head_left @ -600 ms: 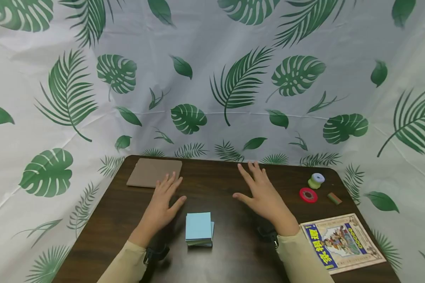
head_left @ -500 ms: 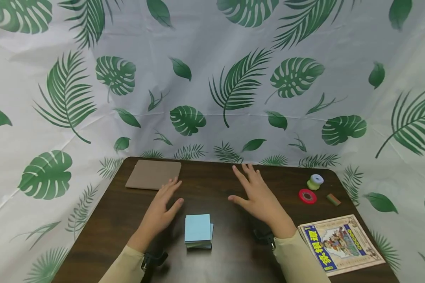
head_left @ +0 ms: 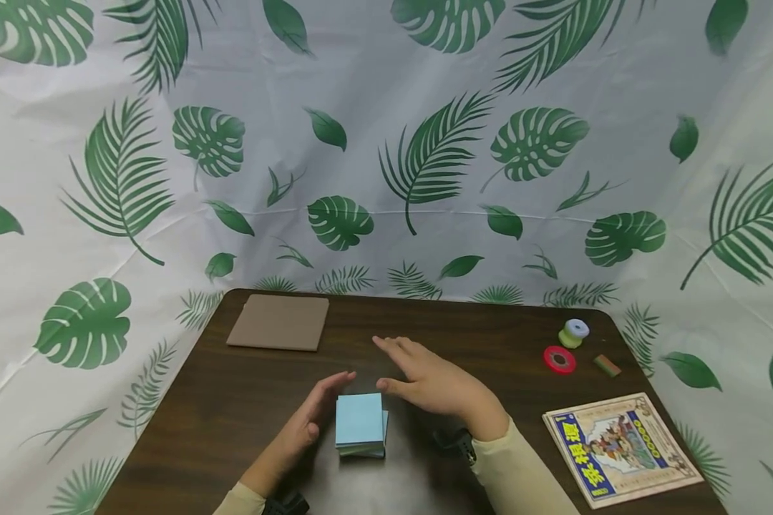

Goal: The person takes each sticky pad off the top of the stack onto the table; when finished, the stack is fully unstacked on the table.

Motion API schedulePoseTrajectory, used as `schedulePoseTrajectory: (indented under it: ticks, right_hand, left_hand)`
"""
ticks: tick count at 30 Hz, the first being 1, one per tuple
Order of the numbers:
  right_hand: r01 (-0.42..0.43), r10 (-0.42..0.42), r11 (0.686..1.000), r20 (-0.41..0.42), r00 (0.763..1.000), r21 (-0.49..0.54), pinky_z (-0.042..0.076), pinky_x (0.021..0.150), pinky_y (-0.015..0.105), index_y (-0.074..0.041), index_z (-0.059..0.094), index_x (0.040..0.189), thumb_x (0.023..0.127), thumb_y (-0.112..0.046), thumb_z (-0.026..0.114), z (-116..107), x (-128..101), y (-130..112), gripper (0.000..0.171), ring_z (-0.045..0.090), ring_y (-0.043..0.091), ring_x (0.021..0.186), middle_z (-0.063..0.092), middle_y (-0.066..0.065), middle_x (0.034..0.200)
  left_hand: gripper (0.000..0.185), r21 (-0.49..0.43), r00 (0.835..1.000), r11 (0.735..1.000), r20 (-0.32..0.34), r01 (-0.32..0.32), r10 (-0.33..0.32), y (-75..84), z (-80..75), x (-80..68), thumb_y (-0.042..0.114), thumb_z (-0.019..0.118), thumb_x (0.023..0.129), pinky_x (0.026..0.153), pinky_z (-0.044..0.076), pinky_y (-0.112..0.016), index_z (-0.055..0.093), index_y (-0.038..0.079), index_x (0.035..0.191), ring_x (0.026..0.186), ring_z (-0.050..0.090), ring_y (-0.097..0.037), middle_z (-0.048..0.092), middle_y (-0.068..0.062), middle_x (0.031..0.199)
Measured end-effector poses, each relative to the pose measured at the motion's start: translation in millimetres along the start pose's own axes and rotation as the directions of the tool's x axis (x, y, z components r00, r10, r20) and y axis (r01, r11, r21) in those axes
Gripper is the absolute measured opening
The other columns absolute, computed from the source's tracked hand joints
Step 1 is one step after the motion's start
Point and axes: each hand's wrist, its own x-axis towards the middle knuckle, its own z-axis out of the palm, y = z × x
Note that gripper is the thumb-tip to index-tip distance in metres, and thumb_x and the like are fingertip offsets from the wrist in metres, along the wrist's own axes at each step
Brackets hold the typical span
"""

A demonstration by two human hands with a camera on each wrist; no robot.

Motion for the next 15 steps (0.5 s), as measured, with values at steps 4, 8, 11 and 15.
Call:
schedulePoseTrajectory:
  ticks: [4,8,11,15]
  right_hand:
    - [-0.003,0.004,1.0,0.097,0.995,-0.001,0.039,0.126,0.059,-0.031,0.019,0.176,0.106,-0.07,0.051,2.6,3.3,-11.0,0.086,0.038,0.031,0.162,0.036,0.006,0.174]
    - [-0.008,0.008,1.0,0.159,0.987,-0.001,0.044,0.122,0.054,-0.029,0.021,0.176,0.105,-0.072,0.054,9.3,4.3,-18.2,0.089,0.046,0.024,0.155,0.04,0.002,0.171]
    - [0.021,-0.021,1.0,0.163,0.986,0.003,0.048,0.119,0.048,-0.029,0.024,0.175,0.101,-0.073,0.059,18.1,5.6,-19.4,0.093,0.053,0.019,0.146,0.043,-0.001,0.168]
    - [0.072,-0.069,0.997,0.169,0.983,-0.01,0.053,0.107,0.035,-0.026,0.028,0.174,0.097,-0.072,0.065,31.8,7.6,-16.5,0.097,0.059,0.012,0.128,0.047,-0.002,0.163]
  left_hand:
    - [0.088,-0.014,0.997,0.997,-0.008,0.075,-0.075,-6.3,5.6,-6.4,0.058,0.045,0.114,0.131,0.019,-0.021,0.013,-0.002,0.171,0.169,0.02,-0.018,0.027,-0.02,0.178]
    - [0.095,0.019,0.992,0.992,-0.02,0.122,-0.122,-9.1,10.3,-10.4,0.059,0.059,0.108,0.129,0.024,-0.022,0.016,0.002,0.172,0.166,0.027,-0.021,0.03,-0.027,0.174]
    - [0.101,0.046,0.986,0.985,-0.03,0.164,-0.163,-10.8,12.9,-12.4,0.059,0.071,0.101,0.123,0.033,-0.025,0.02,0.008,0.172,0.158,0.038,-0.017,0.034,-0.025,0.173]
    - [0.103,0.07,0.975,0.973,-0.032,0.22,-0.218,-13.7,15.6,-13.1,0.044,0.086,0.094,0.118,0.041,-0.027,0.023,0.017,0.171,0.149,0.046,-0.014,0.037,-0.014,0.172]
